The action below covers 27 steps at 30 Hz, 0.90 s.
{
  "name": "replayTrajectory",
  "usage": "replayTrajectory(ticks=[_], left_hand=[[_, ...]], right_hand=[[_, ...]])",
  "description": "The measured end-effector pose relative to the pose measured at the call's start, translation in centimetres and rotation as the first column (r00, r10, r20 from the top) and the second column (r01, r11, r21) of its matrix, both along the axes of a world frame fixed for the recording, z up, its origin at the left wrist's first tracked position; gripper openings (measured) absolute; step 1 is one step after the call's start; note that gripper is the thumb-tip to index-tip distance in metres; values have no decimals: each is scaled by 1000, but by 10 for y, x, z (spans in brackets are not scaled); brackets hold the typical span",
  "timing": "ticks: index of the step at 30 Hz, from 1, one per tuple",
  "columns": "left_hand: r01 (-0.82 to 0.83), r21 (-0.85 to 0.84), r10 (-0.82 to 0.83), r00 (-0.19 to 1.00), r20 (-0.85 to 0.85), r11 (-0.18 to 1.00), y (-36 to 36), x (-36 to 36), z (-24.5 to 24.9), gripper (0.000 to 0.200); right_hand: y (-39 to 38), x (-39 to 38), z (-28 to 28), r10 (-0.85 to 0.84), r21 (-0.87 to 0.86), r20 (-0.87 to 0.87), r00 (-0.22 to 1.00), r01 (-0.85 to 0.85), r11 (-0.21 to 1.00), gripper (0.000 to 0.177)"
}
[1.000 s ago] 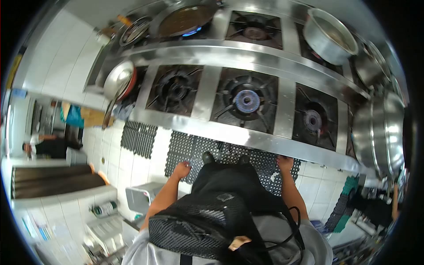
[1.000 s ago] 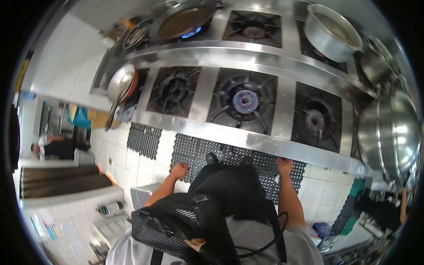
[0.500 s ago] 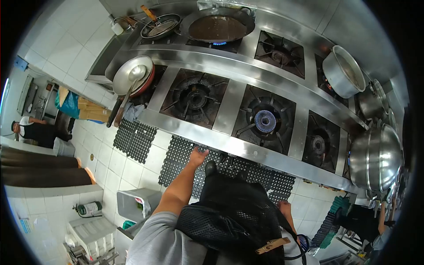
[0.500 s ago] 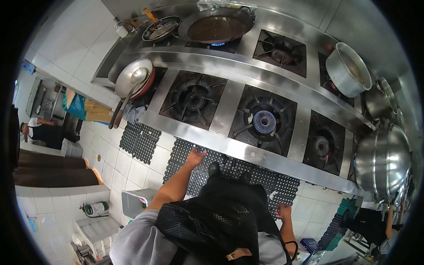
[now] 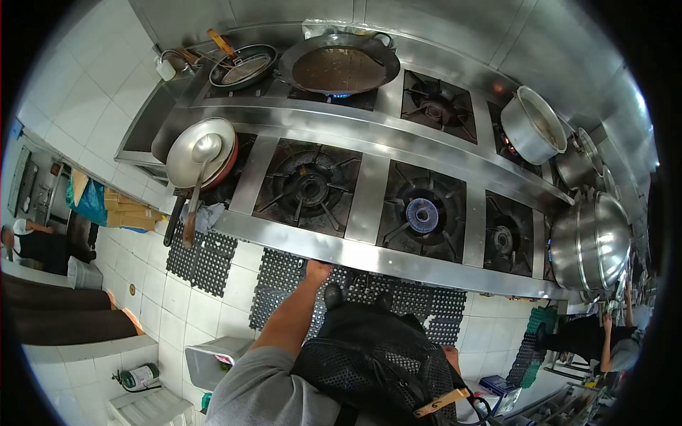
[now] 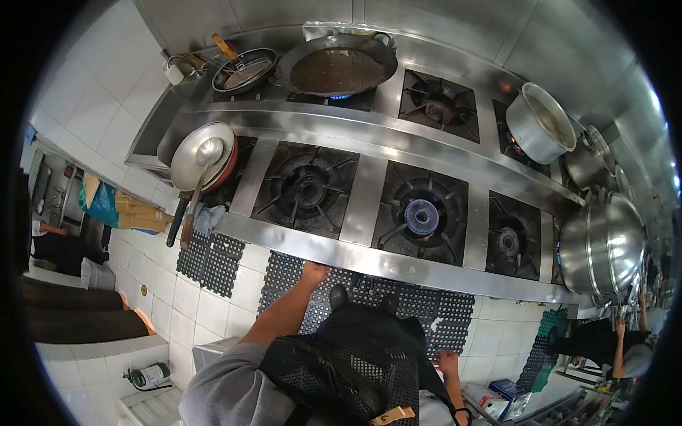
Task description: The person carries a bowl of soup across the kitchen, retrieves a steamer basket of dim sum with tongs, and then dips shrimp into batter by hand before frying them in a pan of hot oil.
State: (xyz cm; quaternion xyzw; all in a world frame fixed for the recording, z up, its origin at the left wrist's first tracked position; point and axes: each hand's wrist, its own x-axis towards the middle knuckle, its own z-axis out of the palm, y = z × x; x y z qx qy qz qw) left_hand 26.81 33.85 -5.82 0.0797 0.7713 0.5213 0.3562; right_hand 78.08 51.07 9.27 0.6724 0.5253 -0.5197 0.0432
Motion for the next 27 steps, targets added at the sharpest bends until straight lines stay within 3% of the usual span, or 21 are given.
replayTrajectory(ticks=[4, 6, 7, 9, 11, 14, 19, 22, 23, 24, 25, 27], left_hand=[[-71, 17, 71, 997, -26, 997, -3, 1, -14, 18], [-48, -130, 13, 966, -258, 990, 0, 1, -12, 19], [-48, -128, 13, 966, -257, 991, 1, 3, -7, 19], [-145, -30, 146, 989, 5, 989, 3, 7, 5, 19], [-165, -40, 166, 986, 12, 985, 1, 2, -34, 19], [-215, -27, 216, 975, 57, 976, 2, 3, -43, 19], [-237, 56, 224, 960, 170, 970, 3, 6, 3, 20], [-185, -19, 186, 970, 158, 983, 3, 8, 38, 28], [-128, -44, 130, 990, 61, 991, 2, 8, 43, 32], [-77, -79, 75, 997, -33, 994, -3, 11, 46, 37], [-145, -74, 142, 989, -49, 987, -7, 13, 21, 48], [-193, -159, 187, 981, -50, 968, -23, 16, -22, 52]], right_hand=[[-9, -10, 9, 2, -1, -19, 1000, -2, 1000, 21], [-11, -12, 9, -7, -3, -21, 1000, 7, 1000, 21], [-11, -12, 9, -9, 1, -10, 1000, 9, 1000, 21], [-10, -13, 12, -9, 11, 3, 1000, 9, 1000, 22], [-10, -15, 14, -3, 9, 25, 1000, 2, 1000, 22], [-6, -20, 20, 61, 44, 77, 995, -64, 997, 23], [3, -22, 19, 25, 47, 24, 999, -26, 999, 23], [9, -13, 3, -28, 27, -3, 1000, 28, 999, 23], [13, -11, -1, -46, 5, -12, 999, 46, 999, 23], [13, -13, 1, -26, 1, -9, 1000, 26, 1000, 23], [12, -16, 5, 93, 27, 56, 994, -95, 995, 23], [32, -28, 5, 298, 57, 131, 946, -307, 950, 24]])
